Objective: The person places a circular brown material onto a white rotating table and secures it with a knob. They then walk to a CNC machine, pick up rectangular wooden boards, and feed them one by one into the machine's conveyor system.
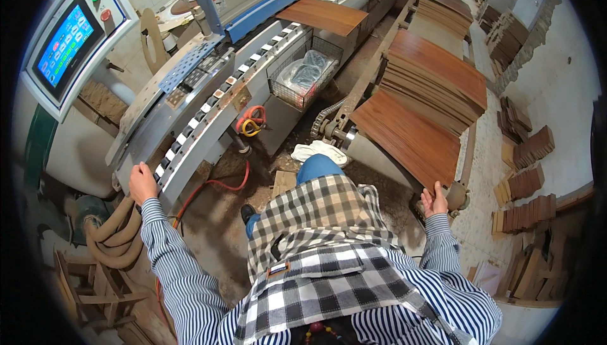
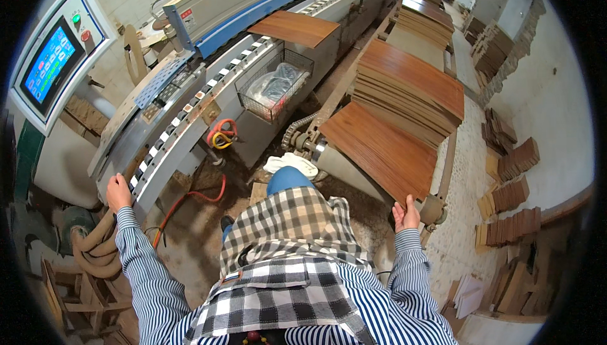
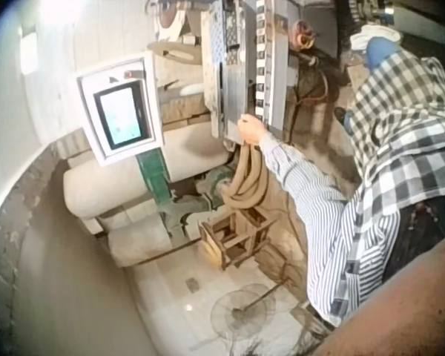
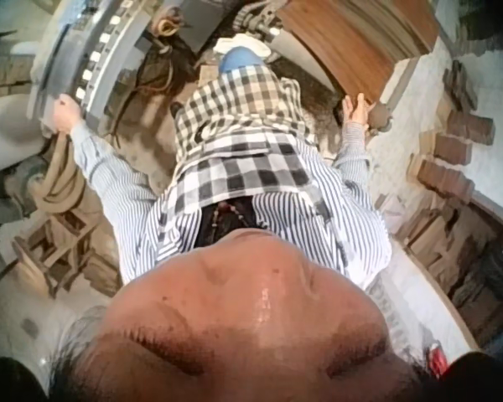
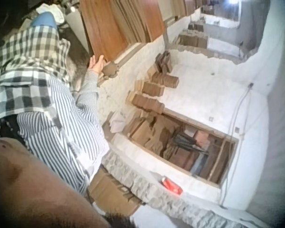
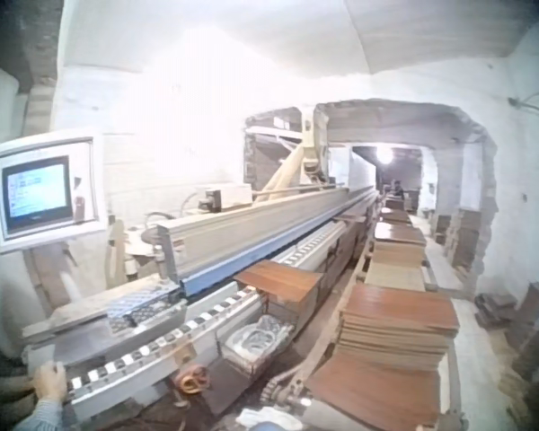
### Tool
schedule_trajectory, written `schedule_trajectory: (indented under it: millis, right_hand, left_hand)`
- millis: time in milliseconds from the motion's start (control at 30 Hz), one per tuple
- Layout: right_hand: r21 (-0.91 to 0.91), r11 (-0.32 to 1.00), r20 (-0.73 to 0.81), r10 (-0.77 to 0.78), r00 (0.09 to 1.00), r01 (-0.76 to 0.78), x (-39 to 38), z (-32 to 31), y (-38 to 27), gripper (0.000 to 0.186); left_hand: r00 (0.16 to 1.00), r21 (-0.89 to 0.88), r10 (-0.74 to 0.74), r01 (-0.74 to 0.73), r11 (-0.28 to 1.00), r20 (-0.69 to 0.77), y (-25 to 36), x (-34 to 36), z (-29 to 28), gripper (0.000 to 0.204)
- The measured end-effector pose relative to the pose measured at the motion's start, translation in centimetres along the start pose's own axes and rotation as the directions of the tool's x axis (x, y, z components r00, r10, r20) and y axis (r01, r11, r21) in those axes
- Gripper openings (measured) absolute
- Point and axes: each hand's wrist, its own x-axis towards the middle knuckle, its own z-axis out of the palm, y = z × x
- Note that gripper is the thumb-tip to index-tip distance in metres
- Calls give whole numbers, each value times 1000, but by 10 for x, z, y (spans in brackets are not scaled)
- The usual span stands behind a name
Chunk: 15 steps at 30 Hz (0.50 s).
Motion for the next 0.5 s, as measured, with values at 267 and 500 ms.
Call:
schedule_trajectory:
  millis: [267,500]
  right_hand:
    - [-112,916,526,384,759,-386,-11,-28,29,20]
    - [-207,959,741,282,609,-193,-54,15,17,36]
  left_hand:
    - [999,-22,-43,43,999,23,-1,-2,2,37]
    - [994,-31,-101,102,994,33,5,-8,-12,37]
